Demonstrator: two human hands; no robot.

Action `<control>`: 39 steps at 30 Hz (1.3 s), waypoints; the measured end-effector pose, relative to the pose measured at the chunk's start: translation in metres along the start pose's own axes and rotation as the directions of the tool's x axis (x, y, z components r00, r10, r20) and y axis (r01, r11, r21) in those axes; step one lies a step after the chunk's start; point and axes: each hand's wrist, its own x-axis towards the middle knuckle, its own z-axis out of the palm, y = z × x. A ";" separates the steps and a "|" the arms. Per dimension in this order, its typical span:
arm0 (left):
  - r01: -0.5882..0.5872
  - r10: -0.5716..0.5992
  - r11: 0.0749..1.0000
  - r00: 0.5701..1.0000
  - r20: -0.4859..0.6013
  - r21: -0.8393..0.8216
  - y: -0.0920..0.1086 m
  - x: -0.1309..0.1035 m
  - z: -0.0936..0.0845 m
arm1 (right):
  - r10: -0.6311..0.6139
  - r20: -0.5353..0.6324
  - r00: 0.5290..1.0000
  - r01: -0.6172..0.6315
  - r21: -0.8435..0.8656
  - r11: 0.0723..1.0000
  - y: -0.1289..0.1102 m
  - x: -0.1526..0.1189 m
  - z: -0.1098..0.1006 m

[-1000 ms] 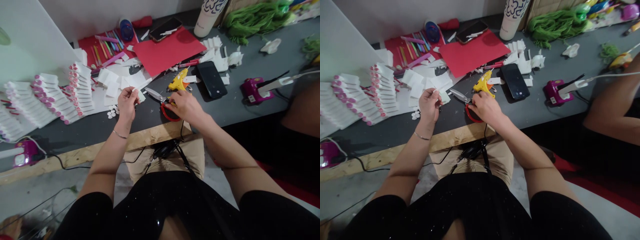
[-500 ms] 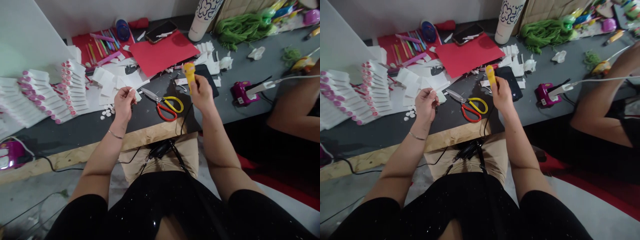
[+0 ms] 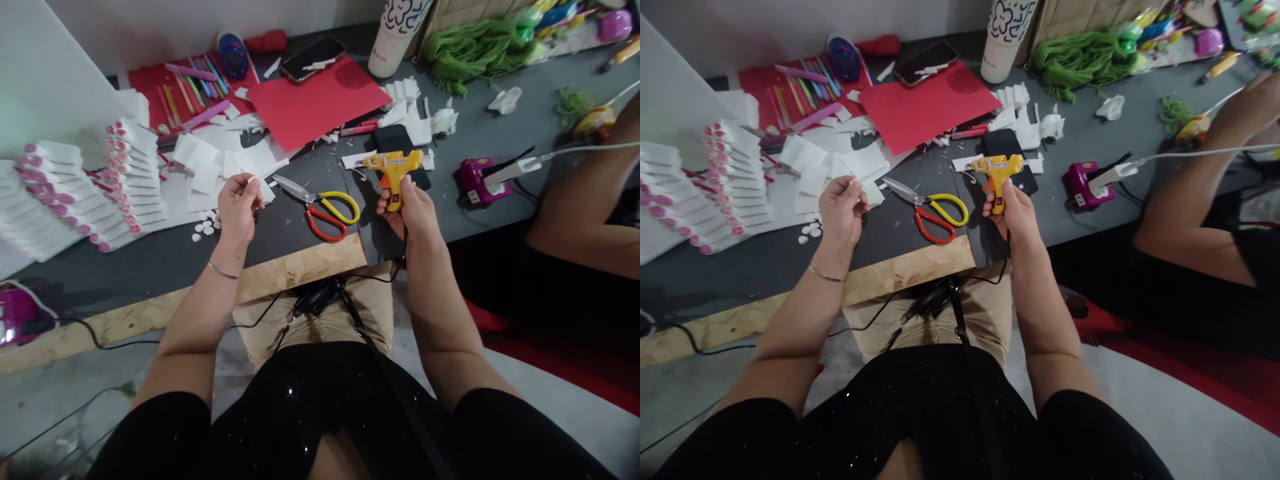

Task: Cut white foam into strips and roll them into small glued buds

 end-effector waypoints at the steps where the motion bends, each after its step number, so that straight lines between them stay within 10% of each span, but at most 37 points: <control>1: -0.002 0.002 1.000 1.000 0.006 0.003 -0.001 0.000 0.000 | -0.011 0.004 1.000 0.012 -0.061 0.998 0.000 -0.001 0.001; 8: -0.030 0.030 1.000 0.999 0.028 -0.008 -0.005 0.002 -0.001 | -0.125 0.153 0.980 0.186 -0.510 0.840 -0.001 0.023 0.024; 16: -0.066 0.067 0.998 0.989 0.129 -0.012 -0.011 0.002 -0.006 | -0.432 0.343 0.834 0.414 -0.907 0.080 -0.012 0.006 0.018; 21: -0.225 0.208 0.970 0.963 0.174 0.087 -0.018 -0.001 -0.006 | -0.186 0.608 0.772 0.618 -0.786 -0.003 -0.004 -0.043 0.052; 26: -0.292 0.264 0.949 0.943 0.205 0.122 -0.018 -0.006 -0.006 | 0.004 0.581 0.814 0.577 -0.808 -0.118 -0.005 -0.057 0.072; 31: -0.206 0.184 0.974 0.962 0.202 0.092 -0.018 -0.009 -0.003 | 0.025 0.633 0.774 0.633 -0.773 -0.028 -0.008 -0.039 0.069; 39: 0.144 -0.133 0.982 0.987 0.093 -0.125 0.001 -0.015 0.000 | -0.005 0.623 0.782 0.519 -0.648 0.558 -0.015 -0.029 0.032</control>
